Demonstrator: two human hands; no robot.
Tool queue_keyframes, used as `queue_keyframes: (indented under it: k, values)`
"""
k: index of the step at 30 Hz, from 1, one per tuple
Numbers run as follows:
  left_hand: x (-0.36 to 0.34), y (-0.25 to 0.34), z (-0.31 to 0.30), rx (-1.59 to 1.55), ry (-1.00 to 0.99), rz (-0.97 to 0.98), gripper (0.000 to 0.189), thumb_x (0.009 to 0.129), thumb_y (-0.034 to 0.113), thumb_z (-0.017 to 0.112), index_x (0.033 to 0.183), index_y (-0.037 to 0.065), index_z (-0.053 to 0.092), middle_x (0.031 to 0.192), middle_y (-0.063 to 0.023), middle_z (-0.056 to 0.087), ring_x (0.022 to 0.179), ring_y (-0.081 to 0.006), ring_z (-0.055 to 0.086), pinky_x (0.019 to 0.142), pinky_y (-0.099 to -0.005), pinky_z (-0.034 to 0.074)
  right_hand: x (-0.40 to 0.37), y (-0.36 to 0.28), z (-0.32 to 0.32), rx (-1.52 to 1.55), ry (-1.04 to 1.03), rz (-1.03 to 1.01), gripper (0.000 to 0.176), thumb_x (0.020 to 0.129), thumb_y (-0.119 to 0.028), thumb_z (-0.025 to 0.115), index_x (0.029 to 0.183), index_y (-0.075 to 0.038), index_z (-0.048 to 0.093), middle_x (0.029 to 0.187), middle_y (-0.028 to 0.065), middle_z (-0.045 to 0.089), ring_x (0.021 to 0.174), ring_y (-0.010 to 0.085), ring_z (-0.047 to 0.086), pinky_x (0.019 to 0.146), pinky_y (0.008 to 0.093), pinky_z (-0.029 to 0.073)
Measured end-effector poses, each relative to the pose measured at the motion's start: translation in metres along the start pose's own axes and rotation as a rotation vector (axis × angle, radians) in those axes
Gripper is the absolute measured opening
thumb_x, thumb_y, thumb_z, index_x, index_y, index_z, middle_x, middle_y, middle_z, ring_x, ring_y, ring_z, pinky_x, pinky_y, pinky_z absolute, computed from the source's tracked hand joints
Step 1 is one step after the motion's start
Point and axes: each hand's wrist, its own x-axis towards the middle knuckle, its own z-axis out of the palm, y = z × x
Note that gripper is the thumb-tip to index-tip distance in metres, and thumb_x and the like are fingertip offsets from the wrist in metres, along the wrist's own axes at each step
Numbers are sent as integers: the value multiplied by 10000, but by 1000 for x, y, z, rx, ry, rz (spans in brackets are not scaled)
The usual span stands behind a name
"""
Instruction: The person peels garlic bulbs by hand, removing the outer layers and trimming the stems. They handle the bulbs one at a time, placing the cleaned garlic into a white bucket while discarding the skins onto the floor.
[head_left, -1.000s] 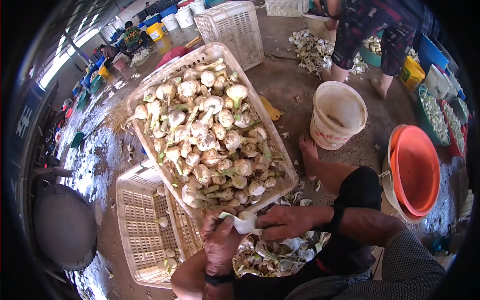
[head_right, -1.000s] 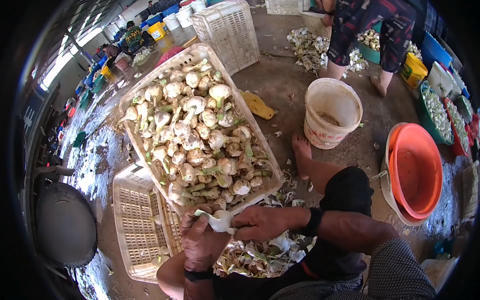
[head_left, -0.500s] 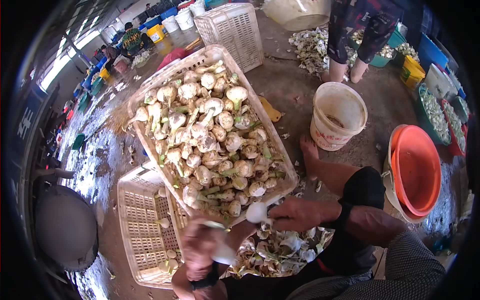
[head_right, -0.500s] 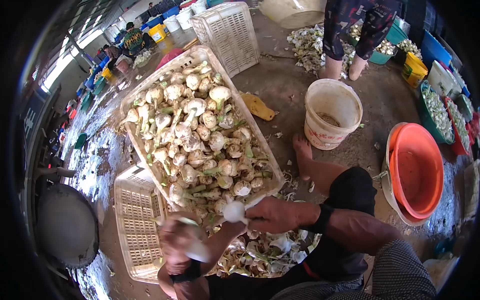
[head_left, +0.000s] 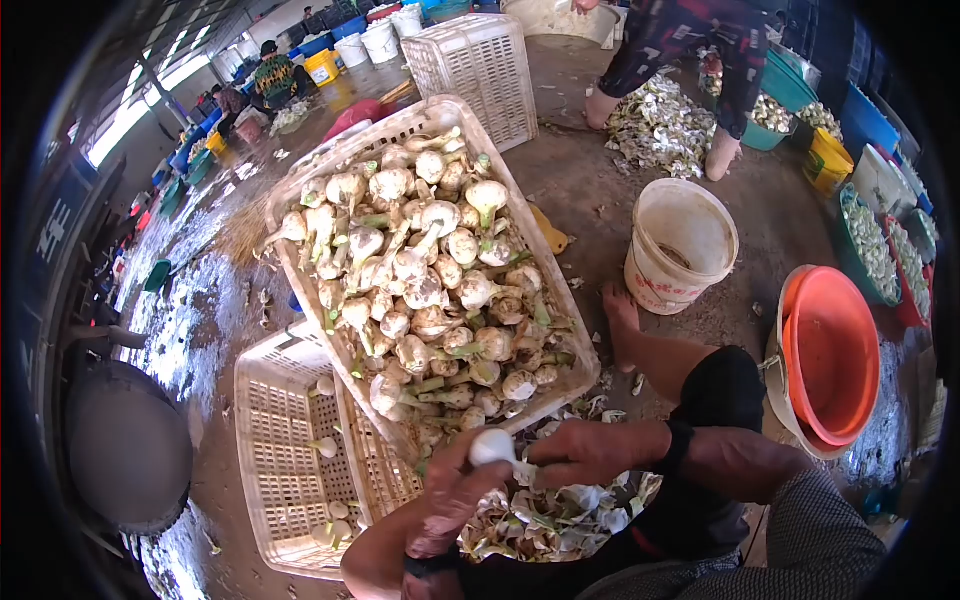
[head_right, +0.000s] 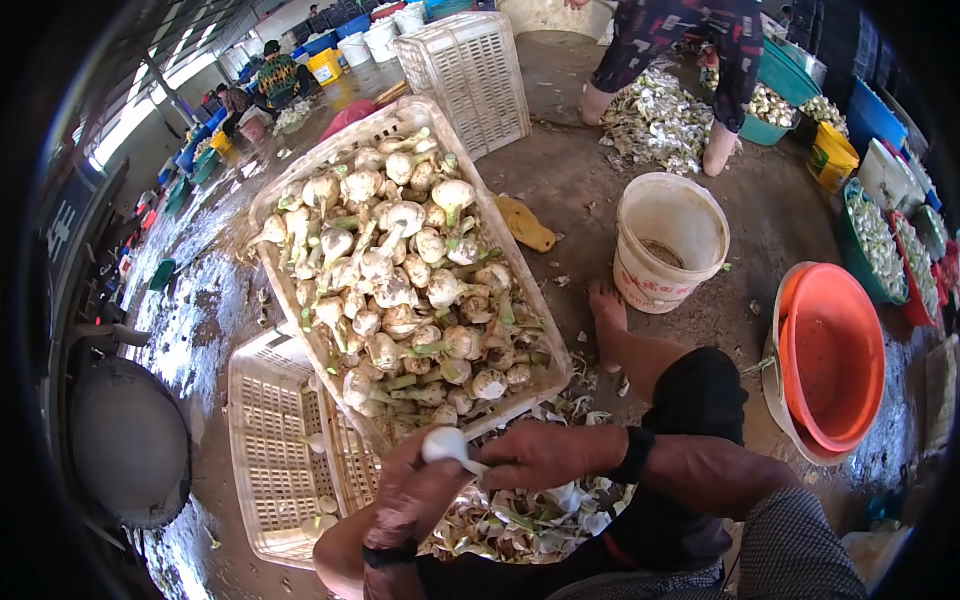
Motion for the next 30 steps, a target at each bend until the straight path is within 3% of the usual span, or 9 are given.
queue_keyframes:
  k: [3, 5, 8, 10, 13, 22, 25, 27, 30]
  values:
    - [5, -17, -21, -388, 353, 88, 667, 783, 519, 752, 1125, -23, 569, 931, -141, 668, 832, -221, 678, 676, -382, 566, 9, 13, -7, 94, 95, 116, 251, 941, -246, 590, 929, 4, 584, 677, 169, 588, 623, 340, 590, 588, 409, 472]
    - [3, -6, -44, -768, 283, 281, 640, 839, 581, 667, 1117, 15, 559, 847, -99, 681, 787, -206, 663, 661, -370, 556, 16, 29, -9, 56, 189, 119, 271, 937, -270, 588, 938, 1, 581, 685, 177, 599, 640, 365, 598, 592, 423, 478]
    - [-5, 7, -67, -1156, 579, 581, 639, 900, 605, 569, 1150, 17, 582, 916, -99, 677, 760, -144, 621, 668, -318, 549, 25, 47, -7, -773, 374, 227, 215, 868, -233, 599, 912, -29, 547, 744, 188, 620, 670, 371, 641, 597, 486, 488]
    - [-13, 6, -79, -1222, 590, 606, 607, 942, 576, 519, 1192, 26, 584, 970, -105, 666, 787, -120, 604, 648, -314, 546, 36, 75, -5, -817, 440, 252, 180, 857, -197, 584, 917, -34, 539, 768, 190, 616, 663, 386, 636, 602, 496, 489]
    - [-15, 1, -76, -1131, 212, 644, 613, 942, 577, 516, 1202, 26, 582, 982, -132, 669, 817, -150, 628, 653, -319, 560, 50, 81, -3, -867, 477, 346, 151, 825, -111, 547, 952, -30, 530, 828, 206, 600, 697, 422, 631, 645, 515, 500]
    - [-6, -3, -29, -414, 196, 318, 463, 872, 299, 705, 1204, -1, 589, 1026, -140, 677, 854, -222, 684, 720, -335, 583, 54, 84, -14, -713, 447, 239, 201, 832, -129, 574, 993, -8, 578, 857, 252, 608, 795, 414, 628, 726, 488, 507]
    - [-5, -4, -13, -98, 261, 228, 508, 815, 118, 752, 1250, -21, 530, 1051, -146, 651, 884, -197, 677, 726, -351, 599, 47, 58, -16, -432, 526, 174, 325, 855, -218, 638, 1076, 19, 612, 839, 207, 642, 744, 300, 657, 692, 414, 526]
    - [3, -22, -2, -47, 206, 111, 575, 757, 53, 797, 1264, 8, 530, 1008, -114, 628, 850, -174, 642, 740, -295, 581, 43, 25, -21, 182, 345, 478, 447, 880, -309, 665, 1162, 33, 612, 814, 125, 667, 668, 173, 650, 617, 313, 526]
    - [14, -39, 8, -41, 139, 197, 628, 767, -6, 778, 1318, 3, 477, 1093, -127, 621, 969, -182, 628, 811, -323, 573, 37, 0, -13, 188, 329, 394, 439, 909, -319, 646, 1173, 31, 615, 757, 59, 661, 598, 95, 612, 541, 252, 502]
